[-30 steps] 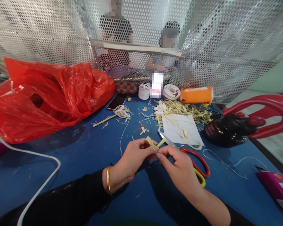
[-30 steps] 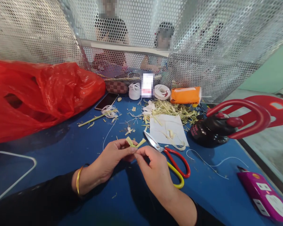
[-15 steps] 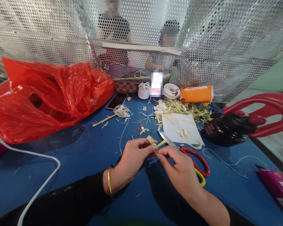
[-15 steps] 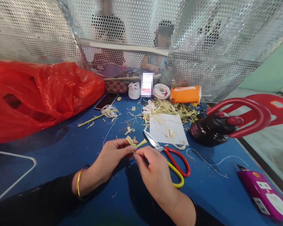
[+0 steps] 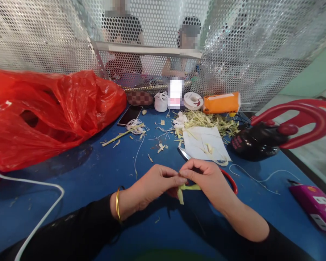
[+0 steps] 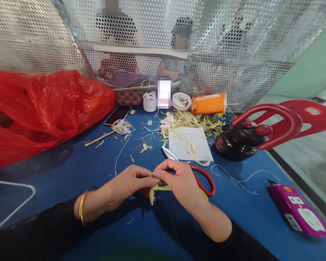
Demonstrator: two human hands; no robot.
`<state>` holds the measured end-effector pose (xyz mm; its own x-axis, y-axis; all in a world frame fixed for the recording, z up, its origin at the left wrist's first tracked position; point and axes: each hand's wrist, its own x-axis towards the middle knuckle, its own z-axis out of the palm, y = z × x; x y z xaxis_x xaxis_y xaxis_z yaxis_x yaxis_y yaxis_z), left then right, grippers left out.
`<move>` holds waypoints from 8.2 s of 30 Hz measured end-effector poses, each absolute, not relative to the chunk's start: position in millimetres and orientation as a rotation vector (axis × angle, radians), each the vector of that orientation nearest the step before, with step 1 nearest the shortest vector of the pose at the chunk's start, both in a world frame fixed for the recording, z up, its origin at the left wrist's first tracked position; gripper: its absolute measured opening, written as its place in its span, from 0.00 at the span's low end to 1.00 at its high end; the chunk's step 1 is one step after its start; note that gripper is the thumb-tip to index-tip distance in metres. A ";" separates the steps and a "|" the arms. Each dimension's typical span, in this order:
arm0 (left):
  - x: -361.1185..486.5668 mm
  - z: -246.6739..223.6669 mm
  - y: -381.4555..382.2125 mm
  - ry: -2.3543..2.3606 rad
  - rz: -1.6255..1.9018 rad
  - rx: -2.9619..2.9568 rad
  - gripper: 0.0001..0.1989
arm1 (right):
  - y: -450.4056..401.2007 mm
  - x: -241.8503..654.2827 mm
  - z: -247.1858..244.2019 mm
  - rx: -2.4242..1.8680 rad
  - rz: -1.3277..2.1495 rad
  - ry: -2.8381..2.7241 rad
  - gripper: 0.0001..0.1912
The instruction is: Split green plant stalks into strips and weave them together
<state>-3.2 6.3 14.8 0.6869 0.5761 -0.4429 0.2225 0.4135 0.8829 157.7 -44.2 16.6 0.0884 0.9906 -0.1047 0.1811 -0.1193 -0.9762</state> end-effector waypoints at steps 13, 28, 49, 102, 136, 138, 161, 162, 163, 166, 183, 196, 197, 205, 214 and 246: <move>-6.6 13.8 3.3 0.764 0.169 1.214 0.11 | -49.2 146.3 11.8 -1.498 1.006 -1.200 0.07; -0.2 20.3 7.1 0.896 0.511 0.923 0.18 | -40.5 160.8 5.6 -1.362 1.203 -0.895 0.13; -1.9 20.4 4.8 0.917 0.338 1.117 0.10 | -44.0 153.9 1.4 -1.415 1.020 -1.038 0.09; -0.1 18.5 6.6 0.839 0.673 0.923 0.13 | -52.3 155.1 5.6 -1.539 0.358 -1.716 0.02; -3.6 19.8 19.6 0.829 0.501 1.172 0.09 | -50.7 164.8 19.5 -1.548 0.243 -1.456 0.06; -4.0 19.4 18.3 0.797 0.414 1.222 0.11 | -46.3 168.1 20.3 -1.553 0.363 -1.431 0.07; 0.5 11.4 7.5 0.896 0.411 1.200 0.13 | -44.1 160.9 10.1 -1.415 0.907 -1.168 0.11; 0.5 12.3 8.2 0.910 0.443 1.140 0.13 | -43.6 162.1 9.8 -1.413 0.930 -1.116 0.12; 0.5 13.1 9.0 0.918 0.471 1.093 0.14 | -43.2 162.6 9.5 -1.407 0.960 -1.079 0.14; -0.2 14.9 11.3 0.915 0.536 1.047 0.16 | -42.5 160.7 9.4 -1.379 1.053 -1.071 0.12; -0.7 14.9 6.5 0.954 0.398 1.268 0.11 | -42.8 160.3 0.2 -1.459 0.898 -1.197 0.11; -1.6 15.4 11.0 0.936 0.592 0.981 0.14 | -49.5 156.2 8.3 -1.555 0.520 -1.599 0.03; -1.5 15.3 10.6 0.941 0.589 0.998 0.13 | -49.8 156.0 7.8 -1.548 0.490 -1.634 0.03; 2.6 15.6 6.3 0.959 0.602 1.147 0.10 | -51.7 155.0 11.4 -1.534 0.449 -1.698 0.08; 3.3 15.9 7.3 0.979 0.629 1.203 0.07 | -53.4 156.7 11.2 -1.563 0.437 -1.681 0.07; 2.0 -1.7 11.8 1.001 0.777 1.158 0.12 | -43.2 151.1 -12.2 -1.536 0.822 -1.395 0.15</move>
